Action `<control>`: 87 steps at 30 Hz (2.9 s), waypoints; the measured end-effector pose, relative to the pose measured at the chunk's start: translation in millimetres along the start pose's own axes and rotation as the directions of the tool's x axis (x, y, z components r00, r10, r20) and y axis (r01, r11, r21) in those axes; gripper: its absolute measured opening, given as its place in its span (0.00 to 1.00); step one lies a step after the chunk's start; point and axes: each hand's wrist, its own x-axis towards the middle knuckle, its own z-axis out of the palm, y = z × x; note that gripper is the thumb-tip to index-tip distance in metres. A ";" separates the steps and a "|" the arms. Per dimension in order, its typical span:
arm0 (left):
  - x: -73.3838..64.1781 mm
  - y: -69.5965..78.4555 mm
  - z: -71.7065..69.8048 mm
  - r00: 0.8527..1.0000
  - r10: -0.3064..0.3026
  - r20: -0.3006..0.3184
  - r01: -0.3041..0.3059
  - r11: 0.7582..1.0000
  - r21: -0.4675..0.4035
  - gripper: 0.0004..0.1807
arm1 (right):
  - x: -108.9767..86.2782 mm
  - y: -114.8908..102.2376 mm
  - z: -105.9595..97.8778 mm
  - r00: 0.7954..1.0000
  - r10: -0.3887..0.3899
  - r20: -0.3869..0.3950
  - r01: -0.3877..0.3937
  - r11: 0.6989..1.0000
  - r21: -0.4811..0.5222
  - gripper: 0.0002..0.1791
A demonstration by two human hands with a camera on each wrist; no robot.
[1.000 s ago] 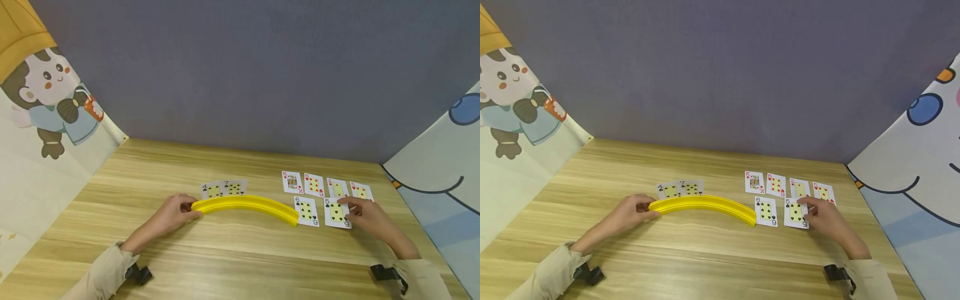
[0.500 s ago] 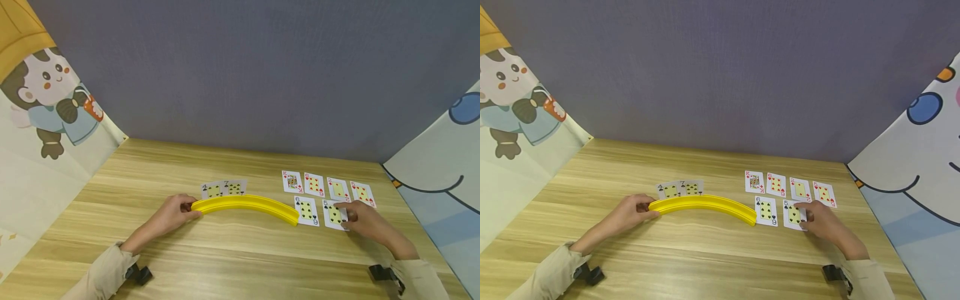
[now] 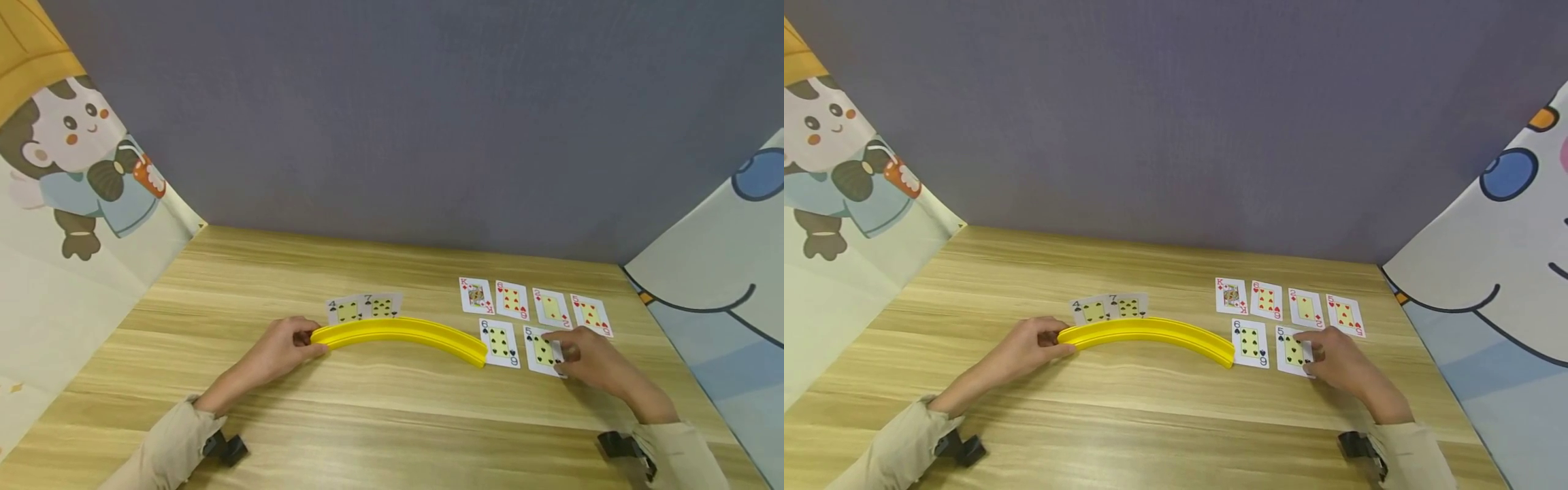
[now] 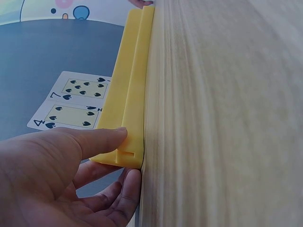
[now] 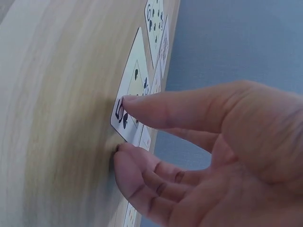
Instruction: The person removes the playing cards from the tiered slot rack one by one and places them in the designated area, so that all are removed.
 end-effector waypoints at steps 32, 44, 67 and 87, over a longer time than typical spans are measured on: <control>-1.9 1.7 -1.5 1.000 -0.006 0.000 0.006 1.000 -0.003 0.13 | -0.9 -62.2 -6.2 0.984 -0.091 -0.154 0.062 0.981 -0.185 0.30; -1.4 1.2 -1.9 1.000 -0.012 0.006 0.012 1.000 0.002 0.12 | 11.9 -94.2 -6.5 0.966 -0.172 -0.195 0.133 0.971 -0.196 0.22; -0.9 2.1 -0.4 1.000 -0.011 0.011 0.012 1.000 -0.014 0.13 | 50.9 -152.0 -4.4 0.947 -0.252 -0.199 0.228 0.964 -0.138 0.20; -3.6 -1.7 -1.0 1.000 -0.014 0.003 0.014 1.000 -0.023 0.14 | 94.3 -198.6 1.3 0.944 -0.285 -0.166 0.279 0.958 -0.060 0.22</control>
